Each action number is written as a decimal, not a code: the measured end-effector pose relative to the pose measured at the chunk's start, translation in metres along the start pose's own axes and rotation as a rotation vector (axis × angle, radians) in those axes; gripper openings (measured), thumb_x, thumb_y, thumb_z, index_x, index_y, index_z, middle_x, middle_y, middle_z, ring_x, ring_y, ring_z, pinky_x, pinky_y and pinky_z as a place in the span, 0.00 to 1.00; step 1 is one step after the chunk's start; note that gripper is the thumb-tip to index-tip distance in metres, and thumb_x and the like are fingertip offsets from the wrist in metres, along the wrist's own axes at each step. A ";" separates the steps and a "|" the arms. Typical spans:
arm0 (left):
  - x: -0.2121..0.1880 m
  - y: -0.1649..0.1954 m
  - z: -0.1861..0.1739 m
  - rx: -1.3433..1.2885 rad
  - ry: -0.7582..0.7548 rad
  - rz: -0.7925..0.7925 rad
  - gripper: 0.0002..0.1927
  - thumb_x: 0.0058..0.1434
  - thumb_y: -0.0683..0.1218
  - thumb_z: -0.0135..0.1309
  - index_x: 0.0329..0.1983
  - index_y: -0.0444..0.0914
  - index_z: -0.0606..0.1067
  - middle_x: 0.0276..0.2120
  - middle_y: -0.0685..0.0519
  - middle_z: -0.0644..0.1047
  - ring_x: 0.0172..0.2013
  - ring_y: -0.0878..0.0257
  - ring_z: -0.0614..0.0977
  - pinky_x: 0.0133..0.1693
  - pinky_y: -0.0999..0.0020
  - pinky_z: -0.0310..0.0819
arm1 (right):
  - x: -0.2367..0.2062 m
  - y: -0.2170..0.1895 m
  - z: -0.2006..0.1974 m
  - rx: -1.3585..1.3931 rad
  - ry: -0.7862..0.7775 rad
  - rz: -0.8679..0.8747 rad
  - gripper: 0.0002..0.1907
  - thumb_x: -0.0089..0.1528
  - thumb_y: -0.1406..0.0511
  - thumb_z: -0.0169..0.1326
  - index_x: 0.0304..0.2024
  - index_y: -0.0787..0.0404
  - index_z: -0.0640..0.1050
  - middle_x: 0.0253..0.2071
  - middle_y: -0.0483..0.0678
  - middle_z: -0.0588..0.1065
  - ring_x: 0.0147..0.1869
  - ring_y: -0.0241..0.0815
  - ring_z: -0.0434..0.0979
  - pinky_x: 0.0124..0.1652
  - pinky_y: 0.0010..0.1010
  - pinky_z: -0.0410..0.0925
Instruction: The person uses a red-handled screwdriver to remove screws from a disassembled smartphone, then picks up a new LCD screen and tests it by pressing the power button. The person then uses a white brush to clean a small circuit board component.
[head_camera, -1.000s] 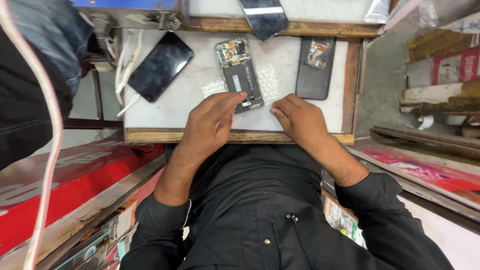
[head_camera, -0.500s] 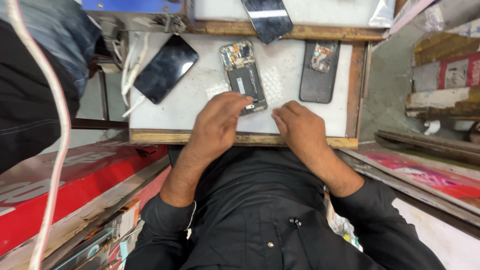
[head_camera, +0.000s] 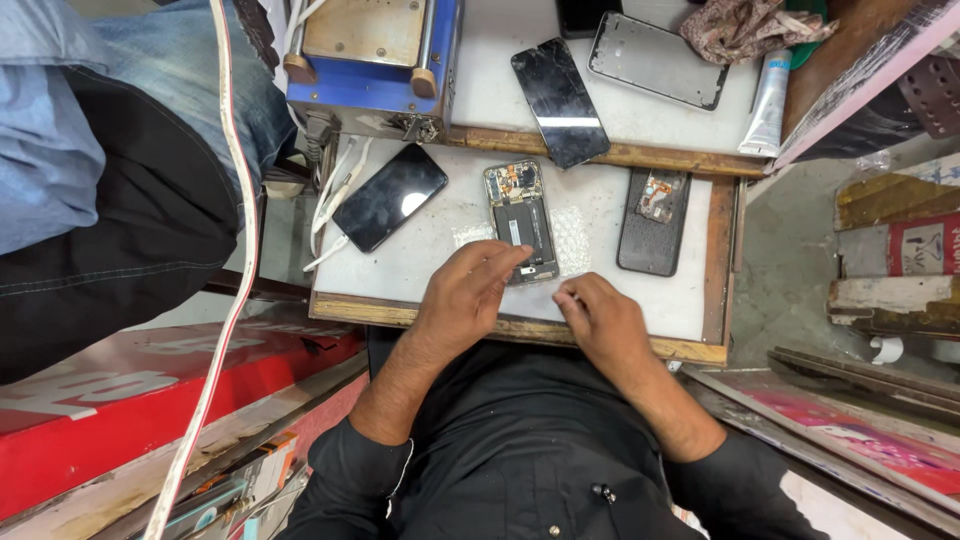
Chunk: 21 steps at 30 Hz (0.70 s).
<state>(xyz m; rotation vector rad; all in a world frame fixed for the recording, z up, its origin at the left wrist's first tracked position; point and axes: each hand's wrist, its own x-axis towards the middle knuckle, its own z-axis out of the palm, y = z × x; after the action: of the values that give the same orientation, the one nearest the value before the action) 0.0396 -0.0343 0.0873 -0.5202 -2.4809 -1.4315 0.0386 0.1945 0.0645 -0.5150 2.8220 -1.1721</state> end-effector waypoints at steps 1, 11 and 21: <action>0.001 0.002 0.000 0.055 0.025 0.072 0.23 0.63 0.35 0.58 0.61 0.41 0.75 0.48 0.46 0.78 0.48 0.51 0.82 0.48 0.61 0.81 | -0.002 -0.002 0.004 0.047 0.016 -0.007 0.05 0.64 0.66 0.58 0.40 0.62 0.78 0.37 0.52 0.78 0.34 0.52 0.80 0.33 0.38 0.71; 0.005 0.002 0.029 -0.001 0.189 0.125 0.29 0.65 0.36 0.61 0.68 0.38 0.65 0.43 0.46 0.81 0.42 0.55 0.86 0.44 0.62 0.82 | -0.004 0.018 0.015 0.125 0.017 0.102 0.07 0.63 0.66 0.61 0.41 0.61 0.77 0.33 0.52 0.79 0.32 0.50 0.80 0.32 0.37 0.71; -0.005 -0.021 0.063 -0.148 0.171 0.166 0.32 0.67 0.35 0.62 0.70 0.37 0.61 0.42 0.47 0.80 0.41 0.57 0.85 0.45 0.64 0.84 | 0.001 0.039 0.029 0.115 -0.012 0.067 0.07 0.64 0.66 0.59 0.43 0.61 0.76 0.37 0.51 0.81 0.38 0.49 0.84 0.35 0.36 0.74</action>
<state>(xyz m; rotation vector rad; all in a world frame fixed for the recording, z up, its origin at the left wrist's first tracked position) 0.0343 0.0099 0.0380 -0.5909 -2.1588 -1.5308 0.0314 0.2003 0.0173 -0.4154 2.7183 -1.3034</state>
